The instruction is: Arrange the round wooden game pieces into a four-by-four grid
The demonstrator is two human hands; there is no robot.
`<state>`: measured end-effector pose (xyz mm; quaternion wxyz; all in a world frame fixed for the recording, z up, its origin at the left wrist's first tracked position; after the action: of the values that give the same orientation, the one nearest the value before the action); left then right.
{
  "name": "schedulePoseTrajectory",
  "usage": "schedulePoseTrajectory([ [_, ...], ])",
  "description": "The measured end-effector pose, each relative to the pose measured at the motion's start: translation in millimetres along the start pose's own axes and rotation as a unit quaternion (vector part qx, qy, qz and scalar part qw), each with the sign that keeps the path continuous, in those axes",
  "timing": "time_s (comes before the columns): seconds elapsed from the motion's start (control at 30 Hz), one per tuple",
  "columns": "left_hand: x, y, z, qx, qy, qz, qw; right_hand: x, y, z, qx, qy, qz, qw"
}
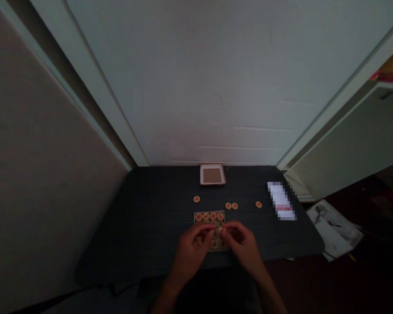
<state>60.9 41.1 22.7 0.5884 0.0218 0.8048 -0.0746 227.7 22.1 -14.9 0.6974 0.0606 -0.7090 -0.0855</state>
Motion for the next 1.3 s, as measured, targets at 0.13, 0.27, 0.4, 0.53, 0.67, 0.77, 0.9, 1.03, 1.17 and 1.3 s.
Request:
schedulePoseTrajectory([
  [0.13, 6.8, 1.4, -27.6, -0.073, 0.099, 0.084, 0.989, -6.2, -1.7, -10.8, -0.007, -0.044, 0.025, 0.999],
  [0.27, 17.9, -1.9, -26.3, -0.053, 0.196, 0.13, 0.971, -2.9, -2.6, -11.0, 0.012, -0.101, 0.011, 0.995],
  [0.4, 19.1, -8.9, -16.2, -0.026, 0.257, 0.149, 0.955, 6.3, -0.1, -4.0, 0.033, -0.183, -0.035, 0.982],
  [0.53, 16.9, -10.4, -12.3, -0.015, 0.28, 0.146, 0.949, 10.1, 1.7, 2.8, 0.042, -0.244, -0.059, 0.967],
  [0.67, 18.0, -9.0, -10.2, 0.002, 0.288, 0.136, 0.948, 14.2, 2.8, 7.4, 0.036, -0.283, -0.083, 0.955],
  [0.77, 18.2, -8.4, -9.9, 0.003, 0.289, 0.131, 0.948, 16.3, 3.0, 11.3, 0.039, -0.303, -0.099, 0.947],
  [0.9, 16.2, -8.2, -9.8, -0.001, 0.287, 0.132, 0.949, 17.0, 3.4, 16.1, 0.045, -0.32, -0.123, 0.938],
  [1.03, 14.6, -8.1, -9.7, 0.0, 0.286, 0.132, 0.949, 17.1, 2.8, 21.5, 0.055, -0.362, -0.16, 0.917],
  [1.17, 15.4, -7.7, -8.8, 0.009, 0.282, 0.126, 0.951, 20.0, -3.1, 18.0, 0.025, -0.387, -0.182, 0.903],
  [1.3, 14.6, -7.8, -9.7, 0.007, 0.272, 0.129, 0.954, 26.2, -13.0, 17.9, 0.034, -0.379, -0.204, 0.902],
])
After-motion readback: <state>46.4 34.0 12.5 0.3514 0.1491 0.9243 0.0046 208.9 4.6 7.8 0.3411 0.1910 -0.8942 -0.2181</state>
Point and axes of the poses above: each hand's wrist, its own y-axis towards the middle knuckle, its own z-axis out of the palm, x = y × z, the point moved 10 cm from there along y, towards the middle knuckle, and after that the axes turned 15 degrees about -z, right-handed, at the moved point
